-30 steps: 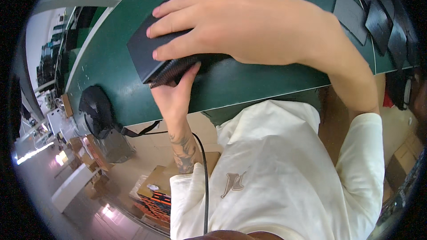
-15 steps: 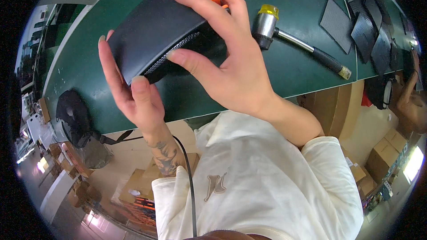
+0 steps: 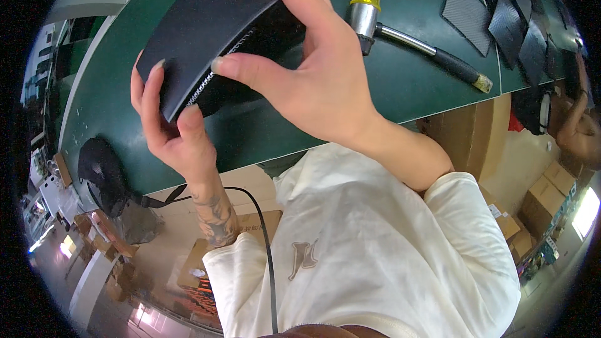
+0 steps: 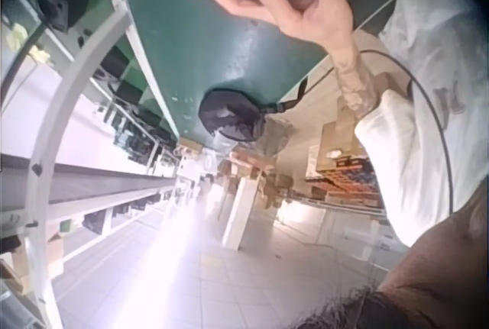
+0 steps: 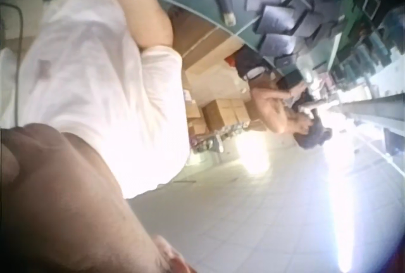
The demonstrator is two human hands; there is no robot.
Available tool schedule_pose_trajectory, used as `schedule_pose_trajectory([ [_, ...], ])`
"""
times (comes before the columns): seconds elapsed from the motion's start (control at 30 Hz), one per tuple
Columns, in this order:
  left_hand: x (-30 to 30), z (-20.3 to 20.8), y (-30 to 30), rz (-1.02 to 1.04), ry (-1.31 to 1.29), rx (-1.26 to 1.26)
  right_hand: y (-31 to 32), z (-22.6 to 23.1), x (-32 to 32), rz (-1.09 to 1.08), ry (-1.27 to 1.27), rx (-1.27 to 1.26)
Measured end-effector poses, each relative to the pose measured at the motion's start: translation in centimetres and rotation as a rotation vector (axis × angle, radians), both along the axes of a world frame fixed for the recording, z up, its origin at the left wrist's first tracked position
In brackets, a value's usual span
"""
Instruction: The person repeatedly assembles small black speaker units by placing a mesh grille over the speaker driver and tapping it into place with a rubber mallet. They handle multiple units one at a time, flipping them to check fit and alignment, then move completed units aside on the green workbench.
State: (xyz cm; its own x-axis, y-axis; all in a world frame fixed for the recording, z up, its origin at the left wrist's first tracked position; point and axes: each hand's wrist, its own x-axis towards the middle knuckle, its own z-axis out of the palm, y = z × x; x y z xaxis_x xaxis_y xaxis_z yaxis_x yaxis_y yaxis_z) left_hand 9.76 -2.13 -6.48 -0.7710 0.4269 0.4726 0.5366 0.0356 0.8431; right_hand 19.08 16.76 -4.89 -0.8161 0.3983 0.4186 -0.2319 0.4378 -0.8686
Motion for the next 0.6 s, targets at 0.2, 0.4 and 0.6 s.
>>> schedule_pose_trajectory([
  [0.2,-2.3,0.8,-2.1,-0.228,-0.022,-0.065,0.5,-0.1,0.0,0.018,-0.001,-0.004],
  [0.4,-3.4,1.0,-2.1,-0.255,0.242,-0.222,0.3,-0.1,0.0,0.039,0.0,-0.007],
  [0.6,-1.5,1.0,-0.1,-0.102,0.292,-0.232,0.0,-0.6,-0.6,0.043,0.025,0.01],
])
